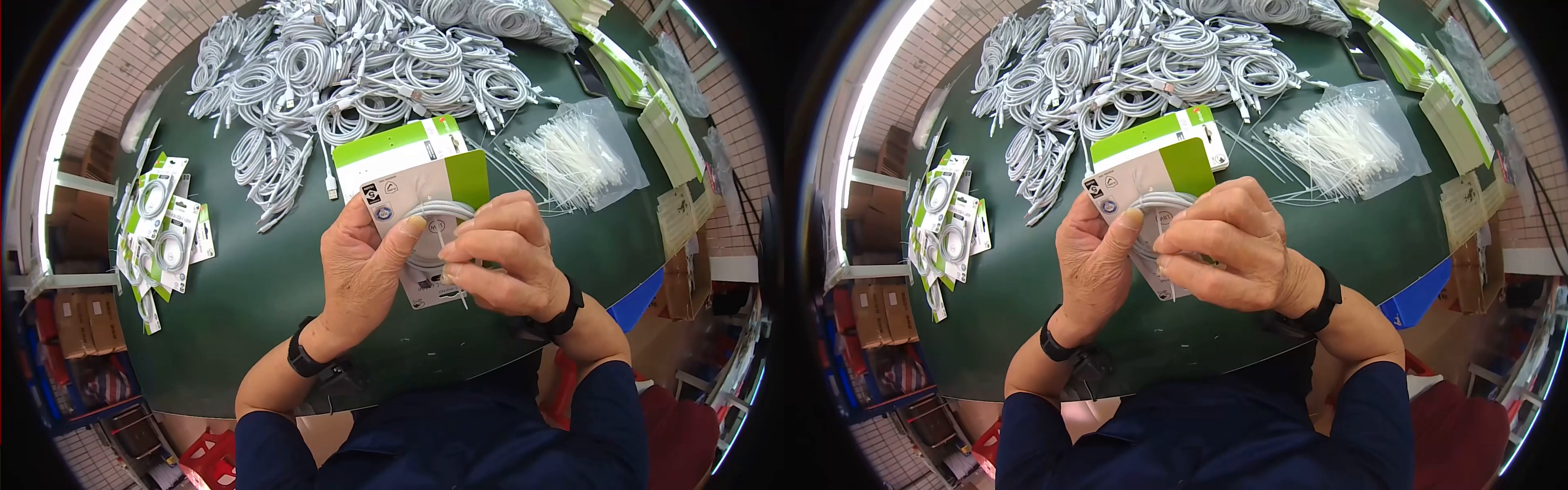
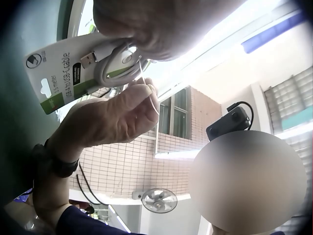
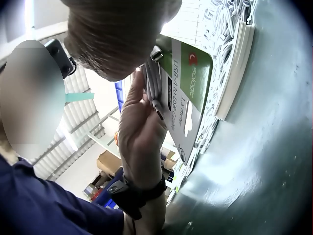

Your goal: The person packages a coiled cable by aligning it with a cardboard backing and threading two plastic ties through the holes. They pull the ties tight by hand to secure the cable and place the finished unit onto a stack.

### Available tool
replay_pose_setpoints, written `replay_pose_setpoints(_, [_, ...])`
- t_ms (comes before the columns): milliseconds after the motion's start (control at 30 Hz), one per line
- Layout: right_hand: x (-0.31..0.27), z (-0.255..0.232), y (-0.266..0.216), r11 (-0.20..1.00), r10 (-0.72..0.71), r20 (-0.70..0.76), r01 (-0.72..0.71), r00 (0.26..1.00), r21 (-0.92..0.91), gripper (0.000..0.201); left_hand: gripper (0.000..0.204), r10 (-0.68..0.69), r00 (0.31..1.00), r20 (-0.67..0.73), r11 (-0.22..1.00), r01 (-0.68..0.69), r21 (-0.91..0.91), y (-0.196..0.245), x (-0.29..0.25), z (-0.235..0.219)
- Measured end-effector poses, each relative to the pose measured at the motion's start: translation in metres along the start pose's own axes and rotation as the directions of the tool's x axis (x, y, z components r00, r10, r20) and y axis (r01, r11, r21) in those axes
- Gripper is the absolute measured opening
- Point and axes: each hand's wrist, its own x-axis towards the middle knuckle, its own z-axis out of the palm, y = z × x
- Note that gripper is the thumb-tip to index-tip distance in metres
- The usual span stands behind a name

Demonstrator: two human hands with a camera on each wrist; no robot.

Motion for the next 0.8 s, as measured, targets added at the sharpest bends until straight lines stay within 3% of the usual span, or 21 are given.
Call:
replay_pose_setpoints(233, [-0.0014, 0.0024, -0.0015, 0.986, 0.006, -0.012, -0.004, 1.000, 0.168, 0.032, 0.038, -0.017, 1.000, -0.016, 1.000, 0.017, 0.004, -0.0012, 0.0006, -0.0019])
replay_pose_setpoints(633, [-0.0029, -0.0026, -0.0005, 0.960, 0.038, 0.085, -0.060, 0.996, 0.274, 0.023, 0.036, -0.035, 0.999, -0.032, 0.999, 0.037, 0.038, -0.0016, 0.0014, 0.0001])
replay_pose_setpoints(800, [-0.0037, -0.0005, -0.0049, 0.939, 0.150, 0.063, -0.162, 0.987, 0.303, 0.026, 0.035, -0.019, 0.999, -0.026, 0.999, 0.020, 0.047, -0.0061, 0.0006, 0.0013])
